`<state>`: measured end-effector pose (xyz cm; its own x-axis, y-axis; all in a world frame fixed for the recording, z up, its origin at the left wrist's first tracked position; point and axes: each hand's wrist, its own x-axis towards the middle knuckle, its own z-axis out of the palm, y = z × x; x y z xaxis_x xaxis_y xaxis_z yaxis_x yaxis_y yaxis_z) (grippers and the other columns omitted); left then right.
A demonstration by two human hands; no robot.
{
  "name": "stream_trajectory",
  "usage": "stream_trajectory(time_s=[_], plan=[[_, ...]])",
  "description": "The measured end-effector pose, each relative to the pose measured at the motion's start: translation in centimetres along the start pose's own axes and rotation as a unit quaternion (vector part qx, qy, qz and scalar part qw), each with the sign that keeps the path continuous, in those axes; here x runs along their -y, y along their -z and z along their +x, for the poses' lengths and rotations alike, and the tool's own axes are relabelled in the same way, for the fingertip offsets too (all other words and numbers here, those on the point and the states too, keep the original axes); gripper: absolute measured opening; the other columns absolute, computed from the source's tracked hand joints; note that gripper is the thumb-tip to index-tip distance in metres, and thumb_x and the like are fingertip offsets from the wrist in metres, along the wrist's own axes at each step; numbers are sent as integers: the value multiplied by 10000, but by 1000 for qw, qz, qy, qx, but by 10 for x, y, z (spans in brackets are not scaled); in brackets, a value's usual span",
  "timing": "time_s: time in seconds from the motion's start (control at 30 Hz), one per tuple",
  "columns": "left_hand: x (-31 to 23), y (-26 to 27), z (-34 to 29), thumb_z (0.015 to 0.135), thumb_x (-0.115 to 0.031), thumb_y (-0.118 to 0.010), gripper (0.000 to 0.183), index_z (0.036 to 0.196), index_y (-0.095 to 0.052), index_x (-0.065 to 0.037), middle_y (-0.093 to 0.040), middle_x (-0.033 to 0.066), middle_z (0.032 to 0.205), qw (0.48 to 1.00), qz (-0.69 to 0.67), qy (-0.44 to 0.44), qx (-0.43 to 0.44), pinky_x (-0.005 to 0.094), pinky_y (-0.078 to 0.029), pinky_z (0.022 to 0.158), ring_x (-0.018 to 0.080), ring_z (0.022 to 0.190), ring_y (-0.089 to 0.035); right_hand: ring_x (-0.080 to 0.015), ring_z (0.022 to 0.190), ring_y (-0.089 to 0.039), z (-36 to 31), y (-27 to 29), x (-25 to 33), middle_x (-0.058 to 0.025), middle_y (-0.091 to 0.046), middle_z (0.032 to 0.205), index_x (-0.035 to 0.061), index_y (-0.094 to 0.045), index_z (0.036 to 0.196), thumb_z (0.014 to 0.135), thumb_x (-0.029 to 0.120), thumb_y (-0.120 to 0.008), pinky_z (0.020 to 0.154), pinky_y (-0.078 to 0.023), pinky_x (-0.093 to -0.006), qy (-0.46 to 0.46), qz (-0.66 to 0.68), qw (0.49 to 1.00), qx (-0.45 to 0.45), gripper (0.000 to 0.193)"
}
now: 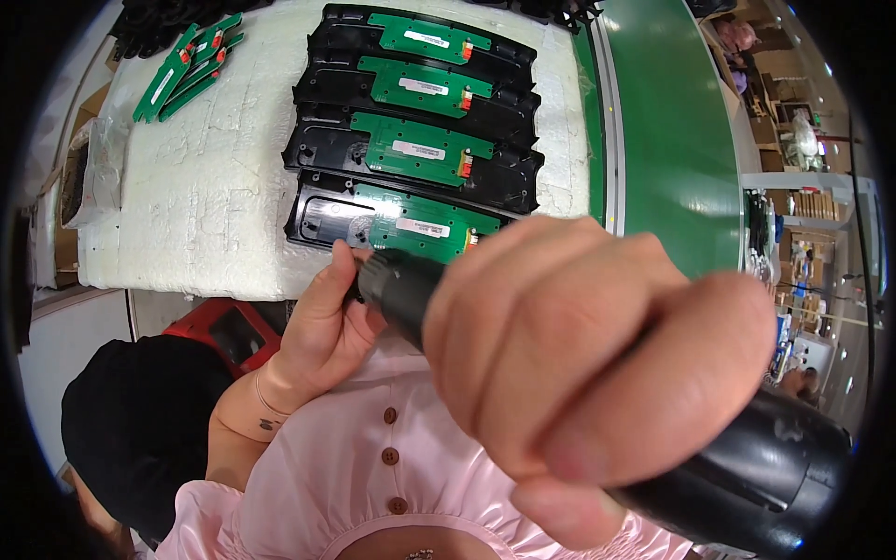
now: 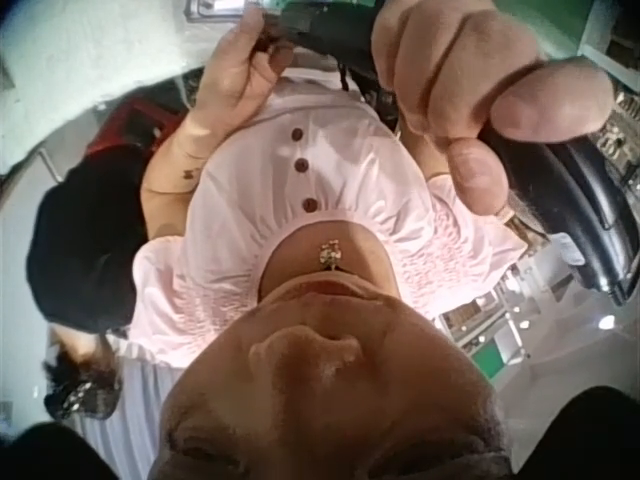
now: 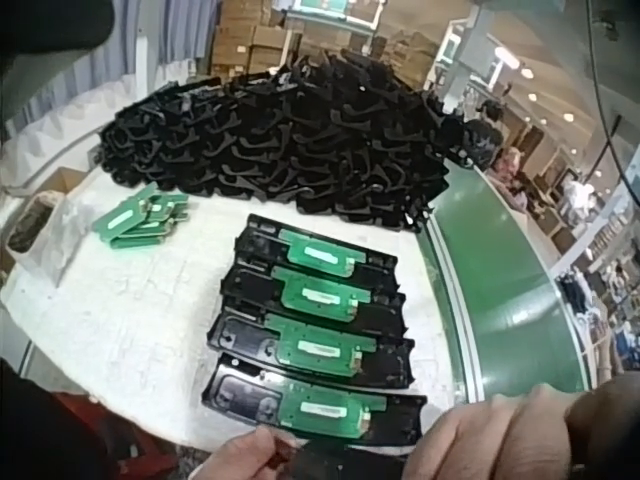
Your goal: The person assembles electronic components by placing circuit boards into plastic housings and securing them with screws using an electric screwdriver.
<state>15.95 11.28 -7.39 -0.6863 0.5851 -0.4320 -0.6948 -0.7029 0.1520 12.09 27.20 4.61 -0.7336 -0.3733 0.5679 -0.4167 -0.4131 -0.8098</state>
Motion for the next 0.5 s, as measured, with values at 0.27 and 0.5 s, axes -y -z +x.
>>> stream_trajectory(time_s=[0.27,0.5], plan=[[-8,-6,-5,946,-204,-319,418,1245,-338,87,-476,217,1182,996,26,48,74,367,-401,948,305,1089,-497,-106,481,-377,29,0,-65,-26,-397,575,31,-395,962,726,93,-479,527,-355,-281,-19,-59,995,-83,258],[-8,5,-9,936,-208,-379,268,1079,-445,9,-573,215,975,989,74,73,102,317,-516,753,327,942,-585,-103,468,-374,34,-2,-67,-29,-415,583,25,-397,927,703,86,-502,495,-352,-264,-72,-106,989,-77,255]])
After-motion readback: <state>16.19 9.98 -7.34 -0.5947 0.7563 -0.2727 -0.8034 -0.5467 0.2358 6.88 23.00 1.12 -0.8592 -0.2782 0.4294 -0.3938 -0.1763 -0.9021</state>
